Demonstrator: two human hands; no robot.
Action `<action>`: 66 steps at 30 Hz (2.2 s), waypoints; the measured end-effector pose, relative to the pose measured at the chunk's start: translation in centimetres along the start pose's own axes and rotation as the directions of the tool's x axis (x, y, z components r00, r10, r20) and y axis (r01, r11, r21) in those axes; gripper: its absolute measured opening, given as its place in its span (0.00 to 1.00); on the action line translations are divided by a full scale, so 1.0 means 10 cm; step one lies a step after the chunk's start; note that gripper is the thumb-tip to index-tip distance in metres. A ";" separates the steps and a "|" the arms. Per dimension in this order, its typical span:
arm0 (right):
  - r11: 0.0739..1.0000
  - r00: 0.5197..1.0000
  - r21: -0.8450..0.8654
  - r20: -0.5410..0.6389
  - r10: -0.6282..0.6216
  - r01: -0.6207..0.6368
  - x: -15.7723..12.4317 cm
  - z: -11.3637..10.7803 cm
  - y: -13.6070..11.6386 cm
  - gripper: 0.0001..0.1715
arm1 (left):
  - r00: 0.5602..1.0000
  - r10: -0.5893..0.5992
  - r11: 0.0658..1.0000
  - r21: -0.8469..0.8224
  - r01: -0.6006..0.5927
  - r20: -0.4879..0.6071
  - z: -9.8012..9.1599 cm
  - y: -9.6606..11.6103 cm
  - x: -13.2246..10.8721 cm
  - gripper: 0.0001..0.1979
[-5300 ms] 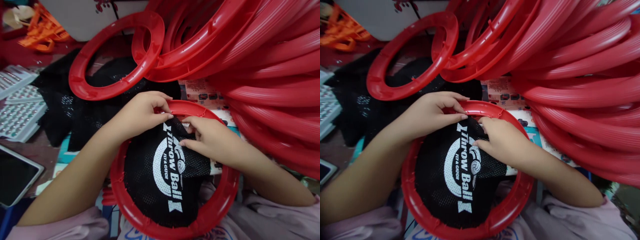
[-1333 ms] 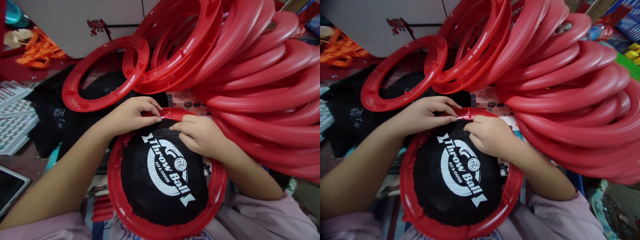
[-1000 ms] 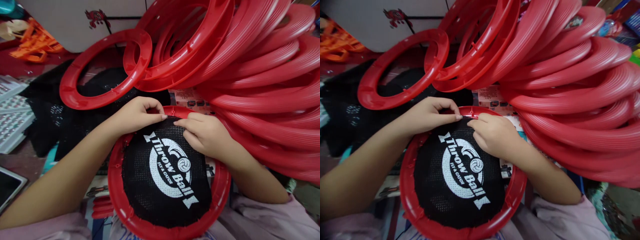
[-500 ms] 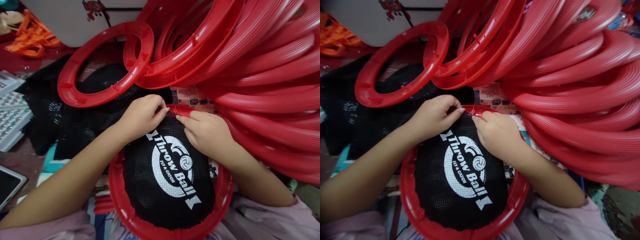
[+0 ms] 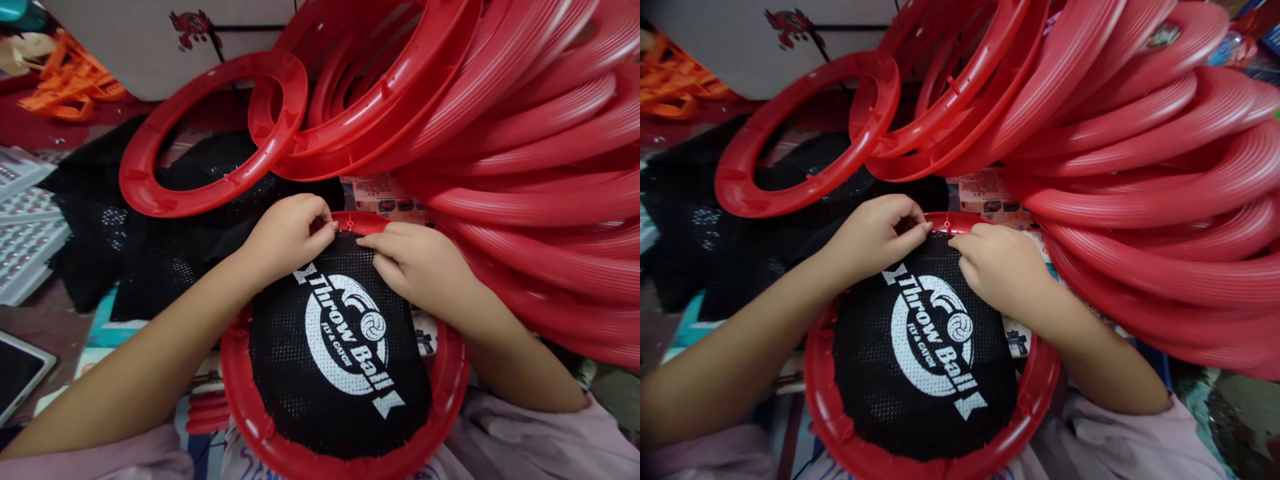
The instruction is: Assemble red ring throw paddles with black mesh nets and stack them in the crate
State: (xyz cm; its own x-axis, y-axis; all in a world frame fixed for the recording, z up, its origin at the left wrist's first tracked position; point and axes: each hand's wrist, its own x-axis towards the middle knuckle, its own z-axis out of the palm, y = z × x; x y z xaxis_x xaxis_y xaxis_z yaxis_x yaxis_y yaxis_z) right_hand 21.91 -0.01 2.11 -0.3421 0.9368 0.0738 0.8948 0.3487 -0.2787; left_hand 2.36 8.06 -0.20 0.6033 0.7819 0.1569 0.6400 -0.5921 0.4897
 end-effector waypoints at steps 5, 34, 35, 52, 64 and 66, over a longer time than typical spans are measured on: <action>0.958 0.991 0.287 -0.119 0.058 -0.021 0.04 -0.03 0.10 0.20 | 0.966 0.251 0.967 -0.054 -0.248 0.058 -0.03 -0.03 -0.05 0.14; 0.994 0.972 0.078 -0.212 0.097 -0.082 0.20 0.20 0.23 0.19 | 0.909 0.375 0.905 0.137 -0.402 0.183 0.09 -0.12 -0.05 0.21; 0.994 0.972 0.075 -0.211 0.100 -0.086 0.21 0.21 0.23 0.19 | 0.908 0.375 0.904 0.143 -0.403 0.187 0.09 -0.12 -0.05 0.21; 0.743 0.963 0.621 0.077 0.258 -0.249 0.13 0.06 0.31 0.20 | 0.925 0.335 0.931 0.085 -0.354 0.180 0.06 -0.07 -0.09 0.20; 0.821 0.971 0.525 0.042 0.237 -0.223 0.17 0.00 0.29 0.17 | 0.927 0.337 0.932 0.080 -0.353 0.165 0.07 -0.09 -0.10 0.20; 0.807 0.969 0.544 0.053 0.240 -0.230 0.17 0.02 0.31 0.17 | 0.929 0.331 0.935 0.076 -0.347 0.166 0.07 -0.08 -0.10 0.20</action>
State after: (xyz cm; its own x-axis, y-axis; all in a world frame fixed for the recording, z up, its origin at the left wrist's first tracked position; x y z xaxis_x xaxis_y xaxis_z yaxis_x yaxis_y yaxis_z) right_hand 24.00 2.64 1.19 -0.1322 0.9901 -0.0464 0.6444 0.0503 -0.7630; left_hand 1.59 7.66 -1.39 0.8514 0.4977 0.1656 0.4251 -0.8397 0.3380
